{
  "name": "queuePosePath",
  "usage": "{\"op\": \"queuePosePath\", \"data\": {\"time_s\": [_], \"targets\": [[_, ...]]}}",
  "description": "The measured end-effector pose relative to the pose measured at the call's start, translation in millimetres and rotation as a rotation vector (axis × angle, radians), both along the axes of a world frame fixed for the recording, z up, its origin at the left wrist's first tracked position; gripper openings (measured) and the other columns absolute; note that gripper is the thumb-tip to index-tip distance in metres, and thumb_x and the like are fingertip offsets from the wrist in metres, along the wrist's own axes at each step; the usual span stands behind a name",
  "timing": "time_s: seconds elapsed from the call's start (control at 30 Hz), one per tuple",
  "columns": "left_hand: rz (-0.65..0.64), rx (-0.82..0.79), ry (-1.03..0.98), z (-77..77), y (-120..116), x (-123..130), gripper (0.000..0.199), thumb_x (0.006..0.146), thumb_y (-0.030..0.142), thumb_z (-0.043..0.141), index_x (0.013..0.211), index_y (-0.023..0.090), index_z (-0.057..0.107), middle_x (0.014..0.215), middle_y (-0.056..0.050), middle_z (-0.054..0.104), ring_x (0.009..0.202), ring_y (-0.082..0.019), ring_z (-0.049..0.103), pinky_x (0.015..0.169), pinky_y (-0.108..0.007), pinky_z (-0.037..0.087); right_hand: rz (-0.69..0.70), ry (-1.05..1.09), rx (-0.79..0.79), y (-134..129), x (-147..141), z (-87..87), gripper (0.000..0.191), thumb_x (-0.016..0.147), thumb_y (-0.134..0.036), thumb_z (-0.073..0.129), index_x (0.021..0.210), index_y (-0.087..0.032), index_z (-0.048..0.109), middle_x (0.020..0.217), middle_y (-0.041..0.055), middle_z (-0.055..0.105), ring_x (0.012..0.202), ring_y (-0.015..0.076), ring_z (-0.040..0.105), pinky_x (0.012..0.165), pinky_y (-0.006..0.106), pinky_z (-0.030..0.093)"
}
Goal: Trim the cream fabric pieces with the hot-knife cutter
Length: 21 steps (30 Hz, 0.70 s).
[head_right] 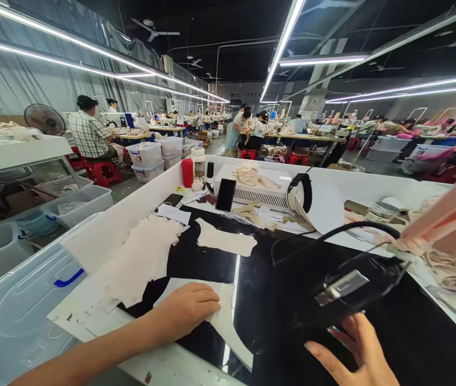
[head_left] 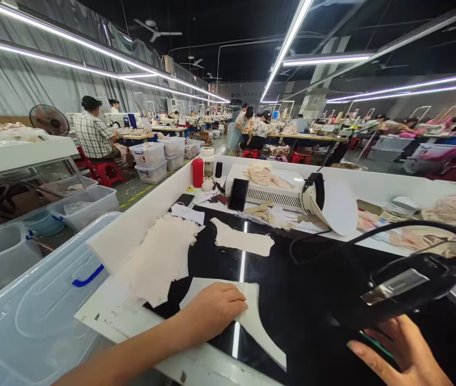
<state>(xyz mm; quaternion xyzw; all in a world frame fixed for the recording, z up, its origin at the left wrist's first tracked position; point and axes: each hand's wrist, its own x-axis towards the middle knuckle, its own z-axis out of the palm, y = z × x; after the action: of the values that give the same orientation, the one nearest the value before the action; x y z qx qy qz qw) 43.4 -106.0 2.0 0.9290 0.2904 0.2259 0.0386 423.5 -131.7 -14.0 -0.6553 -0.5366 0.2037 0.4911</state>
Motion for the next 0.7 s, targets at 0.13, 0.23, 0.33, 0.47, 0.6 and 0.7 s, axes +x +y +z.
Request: {"op": "queuePosePath", "data": {"time_s": [0.13,0.23,0.33,0.47,0.6,0.7], "targets": [[0.025,-0.020,-0.010,4.6,1,12,0.023,0.096,0.000,0.057,0.112,0.014,0.067,0.116,-0.006,0.073,0.107,-0.021,0.067,0.100,-0.033,0.053,0.117,0.187,0.215,13,-40,52.1,0.074,0.062,-0.054,0.090,0.125,-0.034,0.057,0.134,0.0074,0.066,0.130,0.0386,0.060,0.106,0.053,0.054],[0.027,-0.027,0.012,6.6,4,22,0.022,0.095,-0.001,0.058,0.108,0.013,0.068,0.113,-0.006,0.073,0.103,-0.021,0.068,0.097,-0.032,0.054,0.082,0.256,0.322,18,-69,83.0,0.074,0.076,-0.053,0.084,0.140,-0.034,0.054,0.120,0.0080,0.071,0.095,0.0327,0.074,0.092,0.055,0.059],[0.033,-0.009,0.023,4.6,10,31,0.020,0.096,-0.001,0.056,0.105,0.013,0.067,0.111,-0.007,0.072,0.101,-0.020,0.067,0.093,-0.031,0.055,0.093,0.275,0.390,26,-87,92.4,0.070,0.079,-0.049,0.084,0.140,-0.031,0.056,0.108,0.0067,0.072,0.079,0.0273,0.073,0.079,0.048,0.060],[0.050,0.018,0.026,-3.1,17,38,0.017,0.098,0.000,0.053,0.100,0.013,0.065,0.106,-0.007,0.071,0.095,-0.021,0.067,0.086,-0.031,0.055,0.230,0.385,0.440,39,-109,84.3,0.070,0.082,-0.041,0.085,0.143,-0.030,0.053,0.107,0.0057,0.070,0.076,0.0234,0.071,0.072,0.041,0.060],[0.047,0.001,0.036,-11.1,17,40,0.018,0.097,-0.001,0.051,0.095,0.014,0.062,0.097,-0.005,0.068,0.087,-0.020,0.065,0.080,-0.030,0.054,0.296,0.515,0.560,54,-138,71.9,0.053,0.088,-0.033,0.080,0.135,-0.030,0.055,0.089,-0.0008,0.067,0.062,0.0183,0.065,0.061,0.036,0.056],[0.052,-0.008,0.028,-15.2,15,38,0.018,0.096,0.000,0.052,0.095,0.015,0.061,0.097,-0.005,0.067,0.089,-0.020,0.064,0.081,-0.030,0.055,0.302,0.593,0.606,64,-155,64.5,0.046,0.090,-0.029,0.077,0.130,-0.031,0.056,0.085,-0.0033,0.066,0.061,0.0176,0.063,0.060,0.036,0.056]]}}
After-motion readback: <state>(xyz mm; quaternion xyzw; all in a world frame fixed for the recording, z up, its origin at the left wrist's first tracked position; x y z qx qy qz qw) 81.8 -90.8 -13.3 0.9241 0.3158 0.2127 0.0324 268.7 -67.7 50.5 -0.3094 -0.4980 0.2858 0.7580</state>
